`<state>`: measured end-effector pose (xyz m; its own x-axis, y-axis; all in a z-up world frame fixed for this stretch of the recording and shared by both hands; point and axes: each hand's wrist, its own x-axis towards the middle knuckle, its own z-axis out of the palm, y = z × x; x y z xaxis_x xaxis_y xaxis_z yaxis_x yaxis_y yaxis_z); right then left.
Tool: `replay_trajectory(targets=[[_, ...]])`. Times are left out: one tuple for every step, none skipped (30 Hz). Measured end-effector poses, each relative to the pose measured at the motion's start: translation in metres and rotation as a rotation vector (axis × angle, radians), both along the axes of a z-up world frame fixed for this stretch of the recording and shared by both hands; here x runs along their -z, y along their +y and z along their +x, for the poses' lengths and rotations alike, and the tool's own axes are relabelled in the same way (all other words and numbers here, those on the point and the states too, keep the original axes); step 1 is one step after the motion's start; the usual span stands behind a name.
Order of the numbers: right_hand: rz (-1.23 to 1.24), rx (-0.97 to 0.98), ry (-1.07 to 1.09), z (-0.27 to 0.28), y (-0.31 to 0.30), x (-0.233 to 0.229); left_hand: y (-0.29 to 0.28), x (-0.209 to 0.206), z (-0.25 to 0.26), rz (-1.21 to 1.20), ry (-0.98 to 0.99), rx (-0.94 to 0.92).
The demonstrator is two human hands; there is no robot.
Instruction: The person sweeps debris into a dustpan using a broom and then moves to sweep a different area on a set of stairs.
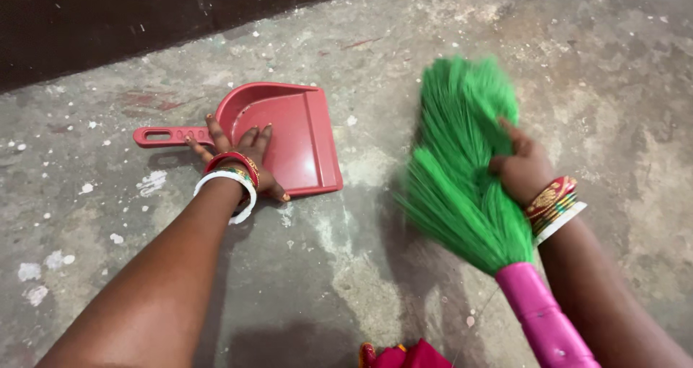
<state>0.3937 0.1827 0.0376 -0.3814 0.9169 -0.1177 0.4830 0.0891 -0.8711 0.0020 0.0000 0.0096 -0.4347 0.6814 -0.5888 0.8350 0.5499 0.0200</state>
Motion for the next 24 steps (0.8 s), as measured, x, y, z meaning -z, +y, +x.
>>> replay_trajectory(targets=[[0.009,-0.011,-0.115,-0.004,-0.008,0.012,-0.001,0.000,-0.001,-0.003,0.000,-0.004],[0.019,-0.020,-0.231,-0.007,-0.018,0.020,0.000,0.001,0.000,0.008,0.003,0.005],[0.080,-0.030,-0.310,-0.017,-0.034,0.029,0.000,0.002,0.000,0.018,0.005,0.014],[0.144,-0.040,-0.387,-0.036,-0.049,0.039,0.001,0.002,0.000,0.018,0.006,0.014],[0.129,-0.045,-0.428,-0.054,-0.061,0.042,0.002,0.002,0.000,0.003,0.008,0.011],[0.114,-0.051,-0.470,-0.071,-0.073,0.042,0.002,0.002,0.000,-0.012,0.010,0.008],[0.082,-0.084,-0.404,-0.086,-0.081,0.038,0.002,0.002,0.001,-0.012,0.011,0.008],[0.049,-0.116,-0.336,-0.099,-0.087,0.033,0.002,0.002,0.001,-0.003,0.004,0.005],[0.048,-0.116,-0.334,-0.109,-0.092,0.029,0.001,0.002,0.000,0.005,-0.002,0.002],[0.113,-0.179,-0.242,-0.117,-0.095,0.025,0.001,0.001,0.000,0.007,-0.001,0.005],[0.177,-0.242,-0.149,-0.121,-0.095,0.021,0.000,0.001,0.000,0.008,-0.004,0.001],[0.180,-0.240,-0.148,-0.119,-0.091,0.017,0.000,0.001,0.000,0.010,-0.009,-0.003],[0.225,-0.215,-0.121,-0.113,-0.083,0.012,0.002,0.001,-0.001,0.014,-0.008,-0.001],[0.266,-0.192,-0.095,-0.105,-0.075,0.009,0.001,0.001,-0.001,0.015,-0.006,-0.003],[0.266,-0.191,-0.095,-0.094,-0.064,0.005,0.001,0.001,-0.001,0.016,-0.005,-0.005],[0.203,-0.136,-0.066,-0.079,-0.049,-0.002,0.001,0.002,-0.001,0.015,-0.006,-0.005],[0.140,-0.080,-0.037,-0.062,-0.034,-0.009,0.001,0.002,-0.001,0.010,-0.004,0.000],[0.077,-0.025,-0.008,-0.045,-0.023,-0.015,0.000,0.002,-0.001,0.005,-0.001,0.005],[0.121,-0.018,-0.050,-0.027,-0.013,-0.020,0.000,0.001,0.000,0.005,-0.002,0.004],[0.168,-0.012,-0.091,-0.014,-0.004,-0.023,0.000,0.001,0.000,0.012,-0.001,0.003],[0.171,-0.013,-0.091,-0.005,0.000,-0.021,0.000,0.001,0.000,0.019,0.000,0.003],[0.117,0.074,-0.206,0.002,0.001,-0.016,0.000,0.001,0.000,0.020,0.001,0.001],[0.062,0.161,-0.321,0.005,-0.001,-0.009,0.000,0.001,-0.001,0.021,-0.002,0.001],[0.073,0.078,-0.284,0.000,-0.008,0.004,-0.001,0.002,0.000,0.019,-0.006,0.002]])
